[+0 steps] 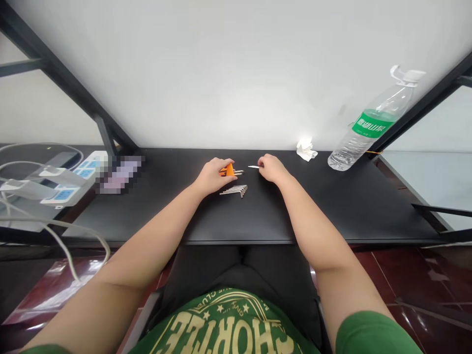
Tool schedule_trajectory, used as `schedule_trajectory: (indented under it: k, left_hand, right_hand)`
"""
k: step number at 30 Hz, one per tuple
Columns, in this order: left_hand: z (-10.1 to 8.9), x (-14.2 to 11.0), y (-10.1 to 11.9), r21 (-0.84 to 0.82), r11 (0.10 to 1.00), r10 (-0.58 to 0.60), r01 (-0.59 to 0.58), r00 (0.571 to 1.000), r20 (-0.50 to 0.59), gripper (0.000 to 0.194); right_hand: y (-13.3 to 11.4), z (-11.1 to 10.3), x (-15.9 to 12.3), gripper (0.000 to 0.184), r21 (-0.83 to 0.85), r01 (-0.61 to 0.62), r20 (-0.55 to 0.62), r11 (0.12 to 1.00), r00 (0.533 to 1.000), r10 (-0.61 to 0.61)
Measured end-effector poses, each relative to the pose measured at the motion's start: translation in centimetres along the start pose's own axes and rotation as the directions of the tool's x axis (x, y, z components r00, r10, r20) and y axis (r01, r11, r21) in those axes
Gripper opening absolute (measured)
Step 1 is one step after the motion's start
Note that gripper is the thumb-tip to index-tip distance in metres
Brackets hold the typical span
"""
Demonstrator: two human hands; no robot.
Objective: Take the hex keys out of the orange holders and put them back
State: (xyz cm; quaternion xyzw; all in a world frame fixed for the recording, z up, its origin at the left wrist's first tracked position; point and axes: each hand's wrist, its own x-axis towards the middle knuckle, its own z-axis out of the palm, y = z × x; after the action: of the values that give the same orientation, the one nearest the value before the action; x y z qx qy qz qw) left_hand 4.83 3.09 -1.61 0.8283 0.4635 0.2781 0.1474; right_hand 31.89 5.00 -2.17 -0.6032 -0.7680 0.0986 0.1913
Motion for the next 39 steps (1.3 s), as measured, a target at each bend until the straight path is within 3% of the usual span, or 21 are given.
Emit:
schedule_trajectory:
  k: [2,4,7,11,18,22,24,29,36,39]
  left_hand:
    - [0.0,0.0,0.2,0.003,1.0,0.005,-0.005,1.0,0.001,0.047]
    - [0.0,-0.1,0.2,0.008,1.0,0.023,-0.023,1.0,0.004,0.047]
    - [0.0,-0.1,0.2,0.011,0.998,0.061,-0.061,0.998,0.01,0.048]
    - [0.0,-0.2,0.3,0.005,0.996,0.084,-0.084,0.996,0.002,0.045]
    - [-0.4,-0.5,1.2,-0.109,0.989,0.106,-0.101,0.994,0.038,0.042]
    - [-0.5,-0.5,1.3,-0.182,0.98,0.089,-0.08,0.995,0.04,0.039]
    - [-0.5,-0.5,1.2,-0.199,0.978,0.073,-0.064,0.997,0.039,0.039]
    - [-0.8,-0.6,1.5,-0.272,0.961,0.069,-0.043,0.994,0.086,0.033]
    - [-2.0,-1.0,3.0,-0.421,0.905,0.189,-0.07,0.95,0.249,0.031]
    - [-2.2,-1.1,3.0,-0.432,0.899,0.199,-0.072,0.946,0.257,0.031]
  right_hand:
    - [-0.6,-0.3,-0.3,0.02,0.106,0.04,-0.075,0.994,0.997,-0.032]
    - [-1.6,-0.8,-0.9,0.024,0.287,0.094,-0.06,0.953,0.995,-0.08]
    - [-3.0,-1.3,-2.0,0.035,0.509,0.073,0.135,0.857,0.977,-0.163]
    - [-3.5,-1.2,-2.5,0.039,0.639,-0.031,0.309,0.768,0.925,-0.221]
    - [-3.4,-0.1,-2.4,0.047,0.885,-0.287,0.423,0.367,0.825,-0.374]
    - [-3.9,0.3,-2.7,0.052,0.922,-0.348,0.387,0.17,0.829,-0.404]
    - [-4.0,0.2,-2.7,0.05,0.926,-0.345,0.377,0.152,0.831,-0.409]
    - [-3.4,-0.6,-2.7,0.042,0.916,-0.316,0.395,0.247,0.82,-0.415]
    - [-2.4,0.3,-2.6,0.049,0.894,-0.382,0.444,0.235,0.685,-0.578]
    - [-2.5,0.6,-2.5,0.048,0.905,-0.373,0.418,0.205,0.688,-0.593]
